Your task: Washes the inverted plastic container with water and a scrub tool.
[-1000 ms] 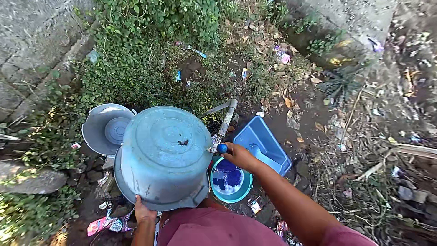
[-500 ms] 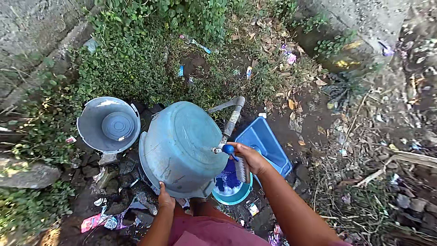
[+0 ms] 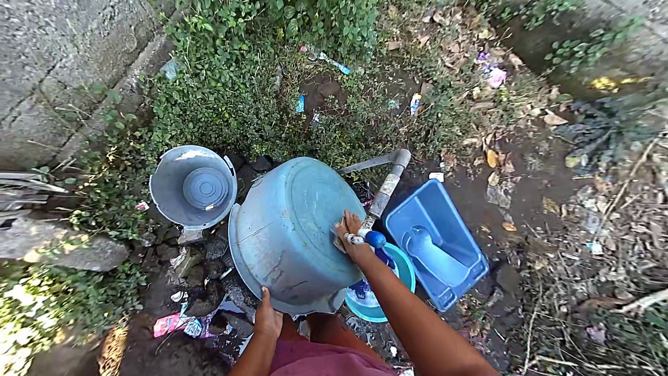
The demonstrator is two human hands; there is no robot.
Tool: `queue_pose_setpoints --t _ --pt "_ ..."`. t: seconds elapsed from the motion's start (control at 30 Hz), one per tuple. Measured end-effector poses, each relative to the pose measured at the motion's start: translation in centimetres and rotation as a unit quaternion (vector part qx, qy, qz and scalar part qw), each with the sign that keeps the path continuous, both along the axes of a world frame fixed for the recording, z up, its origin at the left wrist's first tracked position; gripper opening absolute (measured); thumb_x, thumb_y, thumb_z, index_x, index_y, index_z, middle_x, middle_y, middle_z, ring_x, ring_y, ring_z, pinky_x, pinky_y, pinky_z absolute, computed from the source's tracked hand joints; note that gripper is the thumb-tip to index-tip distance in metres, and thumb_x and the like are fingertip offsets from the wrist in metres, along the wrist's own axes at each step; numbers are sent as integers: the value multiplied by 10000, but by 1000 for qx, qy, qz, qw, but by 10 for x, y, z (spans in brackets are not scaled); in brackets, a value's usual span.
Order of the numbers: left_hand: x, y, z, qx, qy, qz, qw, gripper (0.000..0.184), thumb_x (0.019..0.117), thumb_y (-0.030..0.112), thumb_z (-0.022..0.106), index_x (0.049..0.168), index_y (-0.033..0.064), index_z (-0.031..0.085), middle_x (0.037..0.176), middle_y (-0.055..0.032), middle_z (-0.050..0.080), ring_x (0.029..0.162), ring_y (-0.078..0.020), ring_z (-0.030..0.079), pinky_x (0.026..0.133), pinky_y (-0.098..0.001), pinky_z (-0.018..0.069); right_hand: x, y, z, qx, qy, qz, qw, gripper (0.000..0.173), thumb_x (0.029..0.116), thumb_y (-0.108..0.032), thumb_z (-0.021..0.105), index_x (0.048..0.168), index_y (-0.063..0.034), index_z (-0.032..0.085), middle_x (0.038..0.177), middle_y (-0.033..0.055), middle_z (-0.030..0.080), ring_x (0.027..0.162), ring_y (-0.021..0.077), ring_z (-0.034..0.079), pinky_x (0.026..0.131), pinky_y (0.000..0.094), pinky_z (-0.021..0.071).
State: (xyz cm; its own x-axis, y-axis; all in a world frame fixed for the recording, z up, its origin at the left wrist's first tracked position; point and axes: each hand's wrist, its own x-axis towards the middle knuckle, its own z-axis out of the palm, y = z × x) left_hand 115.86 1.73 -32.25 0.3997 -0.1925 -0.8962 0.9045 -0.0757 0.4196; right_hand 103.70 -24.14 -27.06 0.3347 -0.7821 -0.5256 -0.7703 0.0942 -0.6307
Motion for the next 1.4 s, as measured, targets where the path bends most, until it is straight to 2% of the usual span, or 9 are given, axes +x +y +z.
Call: queue_pose_setpoints --t 0.13,0.27,0.5,0.7,0.83,0.97,1.13,1.3,1.4 --pt "21 -2 3 -38 -42 -31 998 402 1091 150 402 1473 29 367 1287 -182 608 1113 -243 651 933 -439 566 -11 -3 17 4 20 14 1000 719 1045 -404 557 1584 18 337 1620 294 323 1524 396 311 1250 481 266" --pt "34 -16 11 8 -82 -76 994 497 1128 348 331 1482 11 422 1410 -181 568 1265 -236 592 1049 -441 510 -10 10 24 -7 -5 35 999 564 1023 -145 522 1545 35 405 1528 244 494 1447 319 459 1224 443 324" --pt "5 -30 -7 116 -134 -129 976 581 1117 425 335 1384 -54 526 1400 -227 579 1301 -247 579 1099 -437 475 17 -31 -30 -130 27 115 984 498 1088 -245 411 1546 -55 454 1540 259 467 1396 435 484 1158 574 376" --pt "25 -9 -32 171 -118 -160 965 656 1101 505 323 1360 -49 559 1384 -230 598 1301 -280 585 1093 -487 476 -8 69 -11 -269 -166 213 924 417 1084 -346 410 1381 -199 663 1440 188 602 1267 392 614 1012 598 496" --pt "21 -2 -45 200 -133 -196 951 649 1107 486 325 1327 -71 575 1355 -256 607 1274 -298 600 1075 -496 486 89 24 9 -332 -196 303 871 319 1036 -219 554 1277 -334 728 1373 75 674 1189 342 664 928 567 535" --pt "17 -4 -49 179 -138 -164 960 617 1111 463 321 1374 -52 537 1365 -232 607 1275 -267 604 1079 -468 497 154 -33 -11 -281 -87 154 943 385 1051 -197 536 1403 -301 651 1504 113 557 1276 445 554 930 656 455" --pt "31 2 -49 161 -116 -117 973 623 1111 472 313 1417 -37 498 1365 -233 601 1248 -280 614 1050 -479 511 57 75 -2 -297 -201 288 888 352 1012 -209 566 1272 -400 707 1402 52 651 1171 329 654 931 556 524" --pt "43 14 -55 170 -111 -104 974 622 1108 484 317 1388 -31 524 1328 -223 625 1215 -263 632 1022 -468 526 -58 43 -72 -172 11 23 985 350 1026 -135 532 1336 -67 677 1379 179 648 1290 372 606 1068 626 462" --pt "39 4 -56 176 -107 -124 971 621 1108 479 318 1375 -39 533 1335 -222 623 1227 -263 627 1039 -461 520 -5 30 -61 -190 6 -31 981 349 1032 -139 512 1328 -61 678 1362 166 653 1296 302 602 1116 519 462"
